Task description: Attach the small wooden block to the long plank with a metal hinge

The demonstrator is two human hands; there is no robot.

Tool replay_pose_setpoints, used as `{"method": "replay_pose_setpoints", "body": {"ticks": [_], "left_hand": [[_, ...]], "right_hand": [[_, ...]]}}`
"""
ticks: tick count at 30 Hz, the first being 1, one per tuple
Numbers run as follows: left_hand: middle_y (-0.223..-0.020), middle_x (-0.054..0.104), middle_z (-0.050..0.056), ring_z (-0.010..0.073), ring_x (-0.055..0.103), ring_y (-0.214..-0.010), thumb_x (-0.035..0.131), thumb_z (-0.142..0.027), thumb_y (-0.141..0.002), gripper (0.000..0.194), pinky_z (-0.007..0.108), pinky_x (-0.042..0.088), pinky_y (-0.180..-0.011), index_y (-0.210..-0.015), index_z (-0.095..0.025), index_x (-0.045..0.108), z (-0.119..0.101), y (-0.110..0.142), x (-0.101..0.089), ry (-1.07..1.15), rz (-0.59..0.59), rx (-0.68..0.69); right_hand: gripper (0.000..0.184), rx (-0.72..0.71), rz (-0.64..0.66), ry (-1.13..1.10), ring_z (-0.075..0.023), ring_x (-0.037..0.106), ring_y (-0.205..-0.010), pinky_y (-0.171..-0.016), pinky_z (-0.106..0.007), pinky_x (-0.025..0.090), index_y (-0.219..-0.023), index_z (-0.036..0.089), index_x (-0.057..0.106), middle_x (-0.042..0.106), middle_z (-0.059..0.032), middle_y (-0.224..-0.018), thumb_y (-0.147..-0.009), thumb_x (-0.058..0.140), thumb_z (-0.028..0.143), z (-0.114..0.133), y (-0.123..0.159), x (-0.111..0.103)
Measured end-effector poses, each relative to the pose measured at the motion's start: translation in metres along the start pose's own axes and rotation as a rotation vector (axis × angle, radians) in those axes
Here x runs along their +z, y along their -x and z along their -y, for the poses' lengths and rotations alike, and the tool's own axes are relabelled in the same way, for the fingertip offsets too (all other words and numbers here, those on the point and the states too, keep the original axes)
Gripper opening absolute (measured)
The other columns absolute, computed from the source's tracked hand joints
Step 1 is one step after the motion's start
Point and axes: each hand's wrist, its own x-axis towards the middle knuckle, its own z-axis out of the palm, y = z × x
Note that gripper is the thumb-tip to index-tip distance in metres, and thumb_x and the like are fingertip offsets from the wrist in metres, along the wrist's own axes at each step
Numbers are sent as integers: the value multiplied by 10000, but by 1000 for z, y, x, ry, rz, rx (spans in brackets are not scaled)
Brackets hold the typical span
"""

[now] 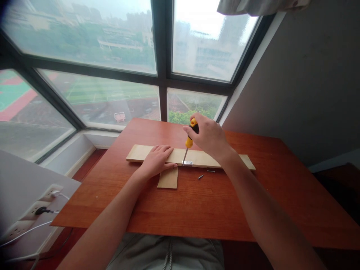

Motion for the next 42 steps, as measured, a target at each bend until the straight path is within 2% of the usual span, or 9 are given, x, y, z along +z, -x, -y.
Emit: {"method": "replay_pose_setpoints", "body": {"ticks": [4,8,10,18,21,26,30,34,42], "left_hand": [[-1246,603,142,298,522,-1187,572,-631,-844,585,401,356,-1029,-1209,-174,553,-1,0,-1,-8,-4,1],[-1242,606,137,293,531,-1173,570,-634,-844,579,396,358,-1025,-1204,-180,556,-1,0,-2,-9,-2,2],[-1244,605,136,292,532,-1170,571,-633,-843,579,396,359,-1025,-1204,-181,557,-1,-1,-3,-9,2,-1],[-1250,603,141,295,526,-1187,567,-616,-855,572,399,358,-1028,-1214,-171,553,-2,0,-4,-8,13,-1],[-1260,600,135,294,522,-1192,576,-611,-851,564,403,355,-1030,-1221,-185,550,-2,0,-4,-7,9,-2],[-1250,602,140,292,527,-1183,575,-611,-852,567,400,360,-1029,-1213,-175,555,-1,0,-4,-3,9,-1],[-1251,603,136,292,526,-1184,573,-611,-853,566,399,361,-1032,-1215,-177,553,-1,0,-3,-4,3,3],[-1258,598,141,299,519,-1194,592,-612,-838,581,405,357,-1036,-1221,-177,552,-1,0,-2,-2,4,-1],[-1262,593,135,294,516,-1197,608,-592,-836,559,404,350,-1042,-1228,-198,551,-2,0,-5,20,28,-12]], "right_hand": [[402,25,25,39,-239,619,-725,-642,-346,437,-1068,224,606,669,-52,-823,-886,499,566,3,1,-2],[377,-73,205,-336,-213,647,-919,-789,-341,497,-1244,227,517,667,-64,-1115,-879,515,324,-1,0,-7],[431,-94,249,-445,-195,649,-937,-812,-322,507,-1274,225,496,660,-60,-1137,-846,536,252,-3,-1,-7],[418,-42,12,-57,-218,632,-734,-680,-370,488,-1153,216,589,673,-52,-916,-824,644,469,1,1,3],[446,-59,48,-142,-206,638,-737,-689,-366,502,-1207,223,576,680,-59,-983,-837,625,467,1,1,2],[440,-100,191,-433,-190,664,-872,-759,-322,536,-1282,229,525,684,-53,-1093,-848,571,288,-4,0,-5],[385,-46,56,-176,-197,641,-724,-691,-354,515,-1168,211,598,689,-51,-944,-825,634,383,-3,1,-3],[387,-45,-10,-31,-222,619,-722,-656,-372,483,-1056,210,633,678,-48,-868,-803,660,502,0,1,1],[433,-79,207,-661,-196,654,-989,-865,-345,539,-1262,209,519,675,-70,-1134,-846,603,296,-6,3,-2]]}}
